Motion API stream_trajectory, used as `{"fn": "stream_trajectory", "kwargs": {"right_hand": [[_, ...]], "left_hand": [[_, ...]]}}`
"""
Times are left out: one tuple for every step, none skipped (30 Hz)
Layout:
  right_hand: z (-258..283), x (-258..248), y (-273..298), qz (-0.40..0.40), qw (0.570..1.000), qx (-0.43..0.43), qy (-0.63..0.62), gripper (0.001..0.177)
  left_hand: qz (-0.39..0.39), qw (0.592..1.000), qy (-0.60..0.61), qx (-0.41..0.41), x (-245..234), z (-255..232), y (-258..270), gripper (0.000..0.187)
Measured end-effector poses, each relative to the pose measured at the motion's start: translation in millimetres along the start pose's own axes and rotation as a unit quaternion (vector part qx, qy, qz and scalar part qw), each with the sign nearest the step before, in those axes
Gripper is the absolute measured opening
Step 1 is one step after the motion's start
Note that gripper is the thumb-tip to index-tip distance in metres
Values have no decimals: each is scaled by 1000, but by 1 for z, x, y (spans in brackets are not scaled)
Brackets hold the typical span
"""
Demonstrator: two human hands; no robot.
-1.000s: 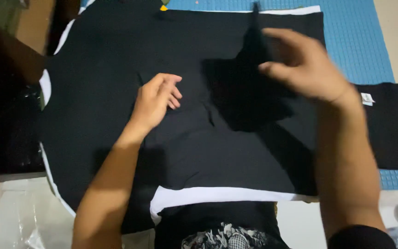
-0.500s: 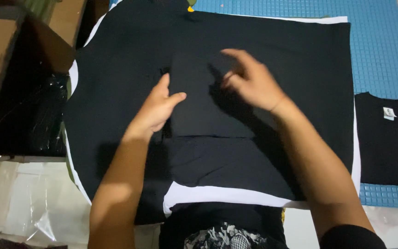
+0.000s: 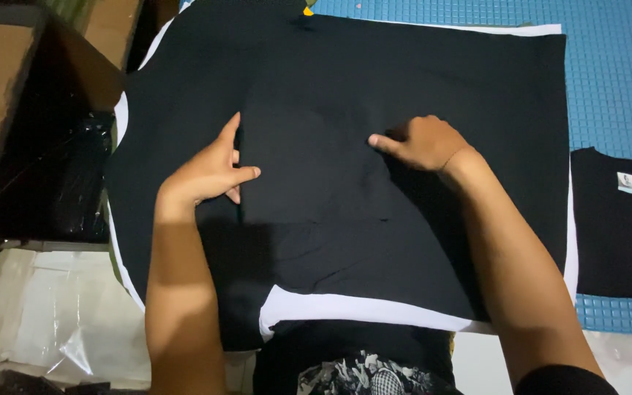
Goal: Folding and stacking t-shirts on a mat.
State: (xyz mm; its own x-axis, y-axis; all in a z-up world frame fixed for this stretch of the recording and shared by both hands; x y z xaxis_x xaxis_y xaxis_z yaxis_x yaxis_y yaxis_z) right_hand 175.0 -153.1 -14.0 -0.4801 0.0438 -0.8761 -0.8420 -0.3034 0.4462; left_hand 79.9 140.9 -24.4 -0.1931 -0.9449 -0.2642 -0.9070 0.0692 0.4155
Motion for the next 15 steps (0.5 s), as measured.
{"fn": "stream_trajectory", "kwargs": {"right_hand": [[-11,11,-12,-1,1000,-1,0,77],[-16,-1,-22,-116,992,-38,-28,65],[-23,-12,-25,-229,969,-74,-56,56],[-15,-10,-27,-231,968,-76,-56,56],[13,-24,-13,-322,926,-190,-46,39],[37,-31,9,-406,864,-298,-35,45],[38,-24,-1,-407,863,-296,-34,45],[40,-11,-15,-377,879,-291,-21,43],[42,3,-29,-346,894,-285,-8,41],[37,10,-42,-347,894,-284,-7,41],[27,17,-58,-338,906,-253,1,39],[18,25,-75,-329,918,-223,9,36],[22,18,-62,-329,917,-223,10,36],[25,13,-49,-331,920,-211,5,44],[28,7,-37,-333,922,-199,0,54]], "left_hand": [[-2,1000,0,0,0,1,-1,103],[-69,988,-137,21,-12,-4,-2,108],[-134,952,-271,42,-22,-13,-1,117],[-136,952,-272,43,-10,-18,-3,117],[-216,896,-334,199,0,-57,7,96],[-285,807,-382,348,19,-89,28,76],[-285,806,-382,350,29,-91,22,76],[-200,842,-394,310,51,-82,4,70],[-113,869,-401,268,73,-71,-10,67],[-113,869,-400,269,75,-68,-13,67],[-79,870,-442,204,78,-52,-24,75],[-47,865,-481,136,81,-35,-32,83],[-48,865,-481,136,82,-36,-31,83],[-53,860,-489,134,81,-36,-29,89],[-57,856,-497,131,81,-36,-27,95]]}}
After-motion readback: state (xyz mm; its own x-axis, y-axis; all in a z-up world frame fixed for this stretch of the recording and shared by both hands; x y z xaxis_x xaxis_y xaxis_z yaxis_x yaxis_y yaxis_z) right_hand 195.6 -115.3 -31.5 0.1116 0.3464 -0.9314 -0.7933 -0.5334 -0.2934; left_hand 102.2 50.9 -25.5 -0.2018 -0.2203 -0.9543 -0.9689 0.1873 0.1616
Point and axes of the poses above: each hand's wrist, its own y-axis away from the middle knuckle, its own x-axis out of the palm, z = x × y, the point moved 10 cm from there along -y, towards the middle knuckle, and after that the axes turned 5 degrees about y, right-handed, at the moved point
